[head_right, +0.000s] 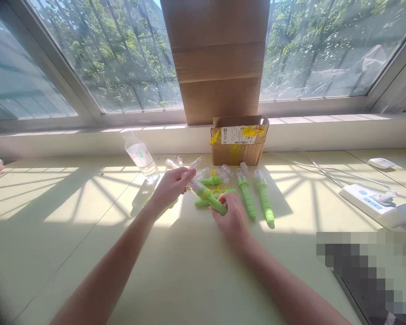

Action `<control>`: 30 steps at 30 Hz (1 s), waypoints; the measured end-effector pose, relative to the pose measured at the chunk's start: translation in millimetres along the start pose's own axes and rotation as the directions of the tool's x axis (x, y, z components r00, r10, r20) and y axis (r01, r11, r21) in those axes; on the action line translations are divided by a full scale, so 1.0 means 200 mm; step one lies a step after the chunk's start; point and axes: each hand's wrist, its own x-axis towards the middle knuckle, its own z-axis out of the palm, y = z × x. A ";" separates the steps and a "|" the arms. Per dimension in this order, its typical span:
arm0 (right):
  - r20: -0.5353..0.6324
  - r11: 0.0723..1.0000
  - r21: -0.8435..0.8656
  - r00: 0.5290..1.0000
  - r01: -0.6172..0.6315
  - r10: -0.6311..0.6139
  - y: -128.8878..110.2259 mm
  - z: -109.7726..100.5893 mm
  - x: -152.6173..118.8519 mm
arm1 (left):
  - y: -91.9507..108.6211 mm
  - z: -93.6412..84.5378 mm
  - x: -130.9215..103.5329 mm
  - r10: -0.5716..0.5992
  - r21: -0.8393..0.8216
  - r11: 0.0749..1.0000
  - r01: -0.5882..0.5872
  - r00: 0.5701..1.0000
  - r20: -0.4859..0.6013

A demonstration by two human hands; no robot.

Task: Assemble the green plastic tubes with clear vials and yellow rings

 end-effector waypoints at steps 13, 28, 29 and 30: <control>0.108 1.000 0.016 0.994 0.025 -0.026 -0.01 0.01 -0.01 | -0.04 -0.08 0.01 -0.112 -0.185 0.974 0.131 0.987 0.112; 0.174 1.000 -0.022 0.985 0.022 -0.018 -0.01 0.01 -0.02 | -0.04 -0.07 0.00 -0.107 -0.274 0.952 0.139 0.986 0.128; 0.169 1.000 -0.017 0.985 0.022 -0.019 -0.01 0.01 -0.02 | -0.03 -0.07 0.00 -0.104 -0.278 0.951 0.135 0.987 0.122; 0.168 0.999 -0.023 0.986 0.028 -0.024 0.00 0.02 -0.02 | -0.03 -0.06 0.00 -0.101 -0.288 0.949 0.130 0.988 0.114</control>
